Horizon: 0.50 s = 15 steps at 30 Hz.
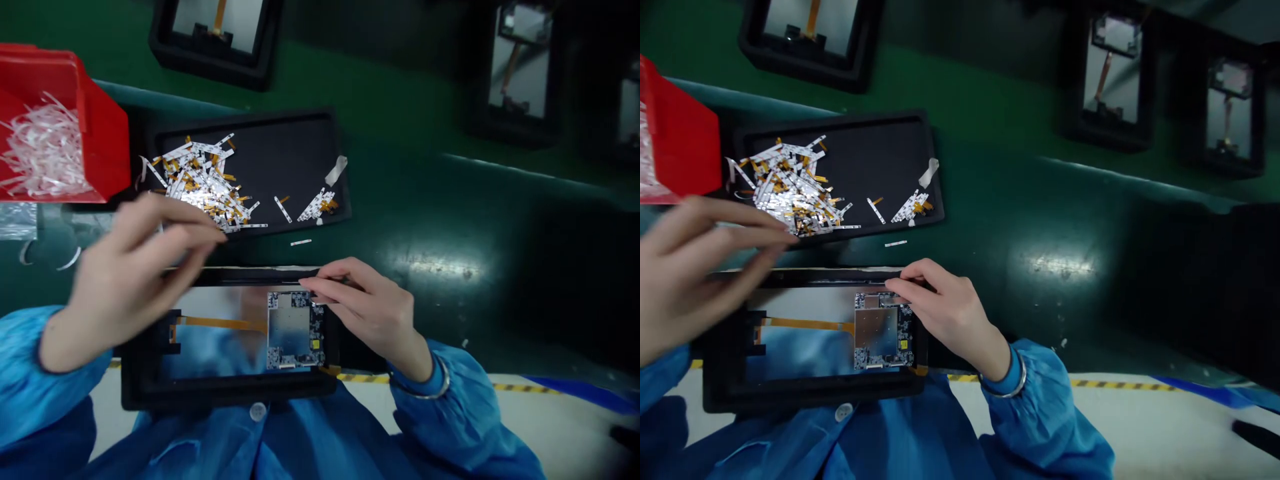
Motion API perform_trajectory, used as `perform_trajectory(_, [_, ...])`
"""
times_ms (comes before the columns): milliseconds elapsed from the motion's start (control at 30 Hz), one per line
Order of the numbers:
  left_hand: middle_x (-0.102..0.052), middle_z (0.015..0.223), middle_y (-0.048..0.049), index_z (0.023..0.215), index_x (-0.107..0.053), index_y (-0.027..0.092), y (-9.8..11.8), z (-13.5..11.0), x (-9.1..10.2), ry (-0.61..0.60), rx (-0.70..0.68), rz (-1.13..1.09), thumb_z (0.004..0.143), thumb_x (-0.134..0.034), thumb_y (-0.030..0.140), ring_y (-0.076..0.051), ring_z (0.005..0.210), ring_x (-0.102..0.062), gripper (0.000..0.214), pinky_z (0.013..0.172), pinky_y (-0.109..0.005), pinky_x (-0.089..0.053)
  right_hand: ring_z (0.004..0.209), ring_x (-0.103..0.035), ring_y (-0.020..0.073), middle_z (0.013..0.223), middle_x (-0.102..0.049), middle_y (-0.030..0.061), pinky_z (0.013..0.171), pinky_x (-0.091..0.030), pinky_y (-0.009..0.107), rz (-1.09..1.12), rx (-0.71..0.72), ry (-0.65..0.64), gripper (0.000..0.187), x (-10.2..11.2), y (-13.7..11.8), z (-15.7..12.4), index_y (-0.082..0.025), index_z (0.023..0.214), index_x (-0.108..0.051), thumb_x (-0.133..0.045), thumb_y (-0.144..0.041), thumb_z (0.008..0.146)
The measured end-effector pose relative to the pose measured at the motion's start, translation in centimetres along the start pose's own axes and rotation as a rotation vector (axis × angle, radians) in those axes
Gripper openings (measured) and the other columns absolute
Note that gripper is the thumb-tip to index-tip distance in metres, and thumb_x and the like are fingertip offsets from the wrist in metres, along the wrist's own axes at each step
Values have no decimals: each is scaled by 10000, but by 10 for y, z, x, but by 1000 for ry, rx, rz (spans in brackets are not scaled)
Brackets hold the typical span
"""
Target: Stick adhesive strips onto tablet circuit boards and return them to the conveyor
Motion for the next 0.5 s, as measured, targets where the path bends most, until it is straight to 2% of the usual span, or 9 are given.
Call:
perform_trajectory(100, [-619,1169,-103,1165,-646,141,18,9,-29,-103,-188,-19,990,-553,106,-214,1087,-603,201,898,-354,-489,738,-688,89,913,-705,39,594,-553,172,12,25,-8,235,-2,0,2,-161,982,-752,-566,-22,949])
perform_trajectory(167, [-609,1216,-118,1224,-634,151,21,10,-41,-172,-241,-66,1020,-492,131,-230,1119,-592,250,883,-365,-500,720,-676,88,905,-694,44,571,-535,173,17,29,-27,230,-3,0,4,-149,975,-755,-551,-42,964])
perform_trajectory(333, [-619,1369,-110,1315,-612,214,19,6,-50,-249,-309,13,1054,-436,197,-270,1194,-596,315,883,-396,-501,628,-536,102,883,-587,63,493,-469,223,-48,-32,-176,217,6,0,10,-173,983,-792,-576,-181,991])
perform_trajectory(500, [-581,1476,-113,1367,-577,151,23,-1,-55,-251,-405,133,1050,-415,141,-298,1334,-550,356,986,-459,-460,630,-486,115,908,-491,58,458,-425,230,-71,-85,-361,260,10,7,10,-250,1117,-789,-554,-238,1007])
Point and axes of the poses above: each hand's wrist, its own z-axis towards the middle knuckle, its own x-axis out of the back of the hand, y = z × x, the point moved 4 cm from there along z, towards the middle knuckle
